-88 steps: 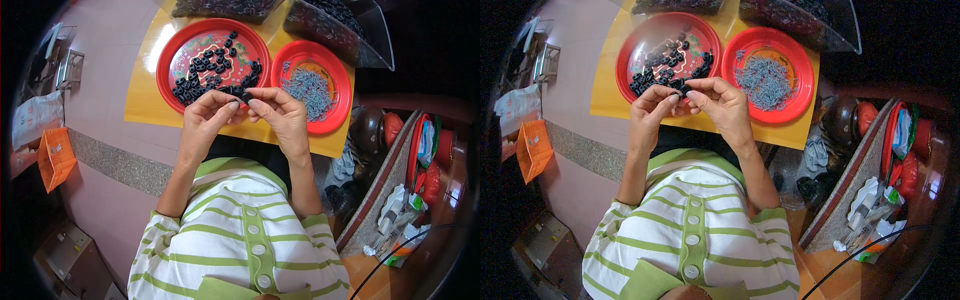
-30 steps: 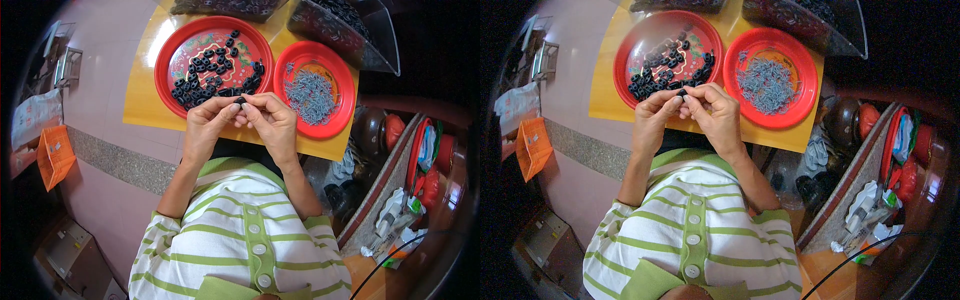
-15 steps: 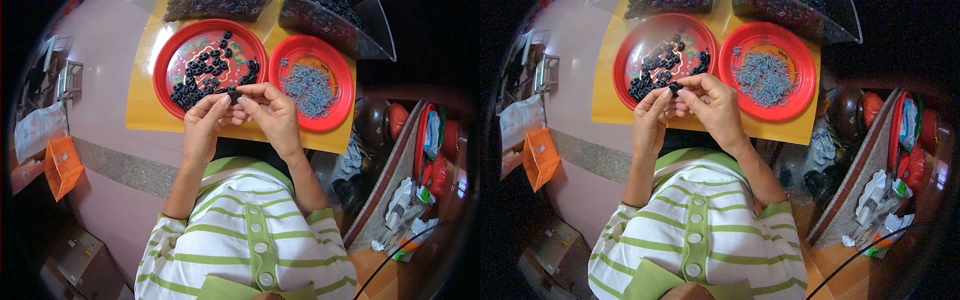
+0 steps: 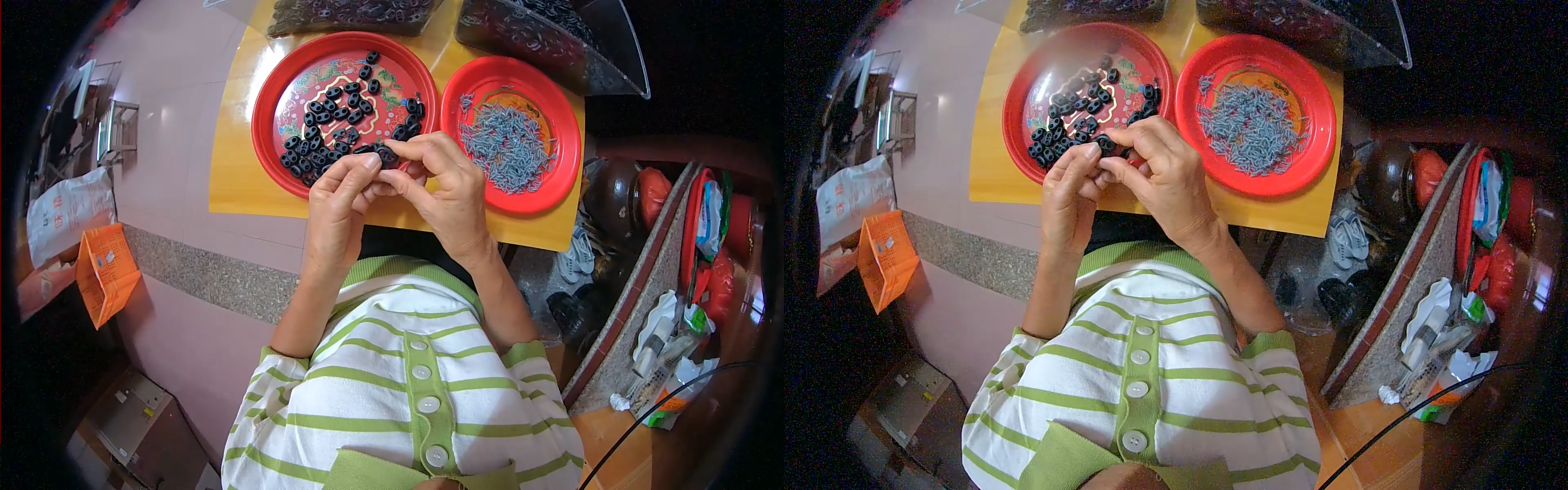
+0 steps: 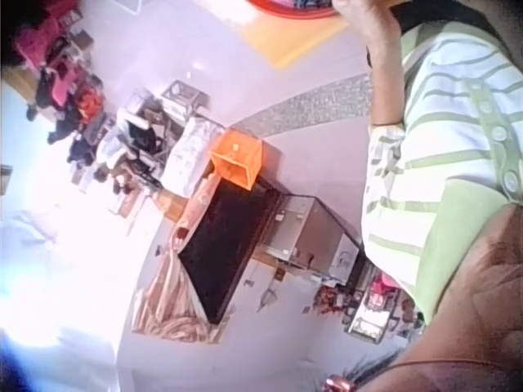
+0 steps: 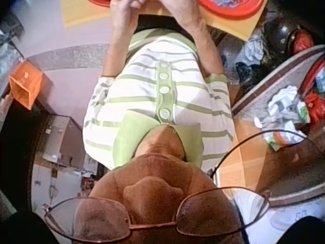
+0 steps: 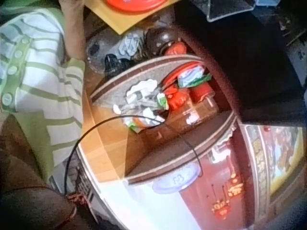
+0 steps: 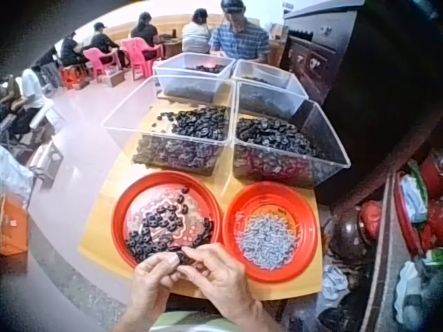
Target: The person assembles small rubber rings into grey plastic housings by hand.
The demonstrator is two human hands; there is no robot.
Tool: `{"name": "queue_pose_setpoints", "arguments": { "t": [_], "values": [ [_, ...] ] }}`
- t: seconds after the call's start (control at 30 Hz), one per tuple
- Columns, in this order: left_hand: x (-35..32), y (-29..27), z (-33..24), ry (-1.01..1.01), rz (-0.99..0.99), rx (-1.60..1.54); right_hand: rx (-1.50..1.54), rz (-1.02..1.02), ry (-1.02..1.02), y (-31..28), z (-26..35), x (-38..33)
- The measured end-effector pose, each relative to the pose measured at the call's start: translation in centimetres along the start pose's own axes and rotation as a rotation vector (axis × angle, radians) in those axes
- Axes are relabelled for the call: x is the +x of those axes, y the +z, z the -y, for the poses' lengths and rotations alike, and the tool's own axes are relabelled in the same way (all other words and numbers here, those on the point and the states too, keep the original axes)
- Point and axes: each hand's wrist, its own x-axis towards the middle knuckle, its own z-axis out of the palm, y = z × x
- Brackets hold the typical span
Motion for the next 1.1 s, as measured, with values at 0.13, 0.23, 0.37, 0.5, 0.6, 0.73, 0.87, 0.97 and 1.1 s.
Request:
{"name": "queue_pose_setpoints", "arguments": {
  "t": [0.13, 0.23, 0.37, 0.5, 0.6, 0.73, 0.87, 0.97, 1.1],
  "values": [
    [0.0, 1.0, 0.0, 0.057, 0.000, 0.069, 0.109, 0.014, 0.073, -0.3, -0.1, 0.1],
    [0.0, 1.1, 0.1, 0.163, -0.017, 0.190, 0.134, 0.055, 0.106, -0.8, -0.3, 0.1],
    [0.0, -0.1, 0.1, 0.273, 0.078, 0.433, 0.224, 0.092, 0.125, -1.2, -0.4, 0.0],
    [0.0, -0.2, 0.2, 0.316, 0.113, 0.450, 0.336, 0.111, 0.167, -1.2, -0.9, -0.1],
    [0.0, -0.1, 0.3, 0.305, 0.136, 0.398, 0.307, 0.128, 0.163, -1.6, -0.5, 0.0],
    [-0.2, 0.1, 0.4, 0.260, 0.105, 0.307, 0.310, 0.134, 0.166, -1.6, -0.2, 0.1],
    [-0.2, 0.0, 0.5, 0.212, 0.069, 0.229, 0.296, 0.144, 0.165, -1.7, -0.3, 0.0],
    [-0.1, 0.1, 0.5, 0.306, 0.140, 0.271, 0.321, 0.151, 0.161, -1.5, -0.3, -0.2],
    [0.2, -0.6, 1.0, 0.363, 0.159, 0.301, 0.391, 0.145, 0.198, -1.1, -0.2, -0.7]
  ]
}}
